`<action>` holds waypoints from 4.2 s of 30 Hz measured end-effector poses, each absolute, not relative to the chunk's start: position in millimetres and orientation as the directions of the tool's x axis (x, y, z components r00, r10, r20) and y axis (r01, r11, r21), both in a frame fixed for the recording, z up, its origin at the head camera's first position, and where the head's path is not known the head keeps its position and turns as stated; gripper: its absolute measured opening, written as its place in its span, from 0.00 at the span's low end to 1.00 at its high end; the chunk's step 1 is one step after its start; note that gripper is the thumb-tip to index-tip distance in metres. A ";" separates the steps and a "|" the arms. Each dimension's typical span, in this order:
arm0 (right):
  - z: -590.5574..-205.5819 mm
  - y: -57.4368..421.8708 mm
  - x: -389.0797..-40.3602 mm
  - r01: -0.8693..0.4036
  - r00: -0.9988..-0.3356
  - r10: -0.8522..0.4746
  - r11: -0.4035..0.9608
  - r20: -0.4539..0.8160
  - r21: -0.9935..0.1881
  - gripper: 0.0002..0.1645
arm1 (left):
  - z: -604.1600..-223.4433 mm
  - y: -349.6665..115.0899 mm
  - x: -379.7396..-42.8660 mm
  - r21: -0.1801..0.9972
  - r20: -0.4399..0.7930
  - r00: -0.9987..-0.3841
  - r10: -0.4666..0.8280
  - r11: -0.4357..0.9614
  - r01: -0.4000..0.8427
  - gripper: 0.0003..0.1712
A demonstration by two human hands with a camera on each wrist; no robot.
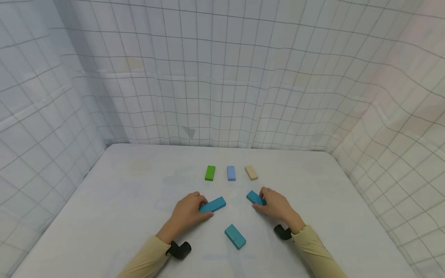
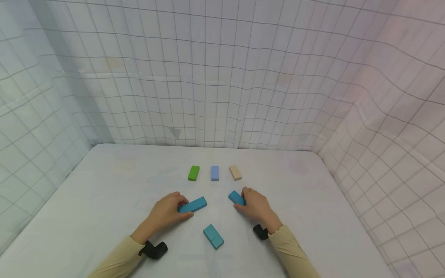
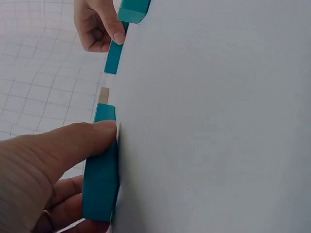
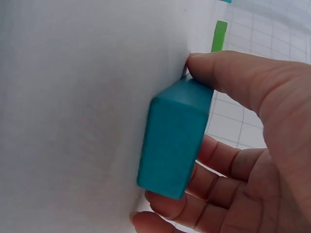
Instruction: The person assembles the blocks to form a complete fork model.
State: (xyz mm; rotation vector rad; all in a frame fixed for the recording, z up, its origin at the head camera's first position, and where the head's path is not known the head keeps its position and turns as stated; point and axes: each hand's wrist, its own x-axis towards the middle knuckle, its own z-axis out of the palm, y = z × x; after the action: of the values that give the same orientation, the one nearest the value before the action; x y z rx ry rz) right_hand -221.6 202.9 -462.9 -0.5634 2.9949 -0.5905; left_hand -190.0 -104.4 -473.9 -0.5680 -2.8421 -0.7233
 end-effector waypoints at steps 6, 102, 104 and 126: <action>-461.8 202.9 -221.0 -0.338 -0.934 -0.355 0.859 0.027 -0.385 0.18 | -476.1 -91.1 -190.2 0.473 0.278 -0.922 0.270 0.797 0.376 0.18; -450.3 144.1 -285.5 -0.579 -0.814 -0.525 0.709 0.247 -0.402 0.20 | -503.7 -74.7 -190.4 0.566 0.420 -0.797 0.435 0.561 0.604 0.24; -452.1 143.1 -285.6 -0.584 -0.811 -0.534 0.710 0.241 -0.393 0.20 | -504.1 -74.6 -190.9 0.567 0.421 -0.791 0.444 0.552 0.611 0.22; -457.4 144.6 -284.5 -0.561 -0.808 -0.569 0.667 0.151 -0.490 0.19 | -507.1 -72.1 -190.8 0.554 0.439 -0.776 0.453 0.543 0.631 0.18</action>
State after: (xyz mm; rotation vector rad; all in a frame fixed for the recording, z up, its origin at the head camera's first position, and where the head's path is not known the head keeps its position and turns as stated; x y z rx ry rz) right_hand -284.5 144.6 -457.4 -0.9684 2.8543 -0.8322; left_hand -190.8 -72.1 -507.1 -0.9092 -2.5375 -1.0577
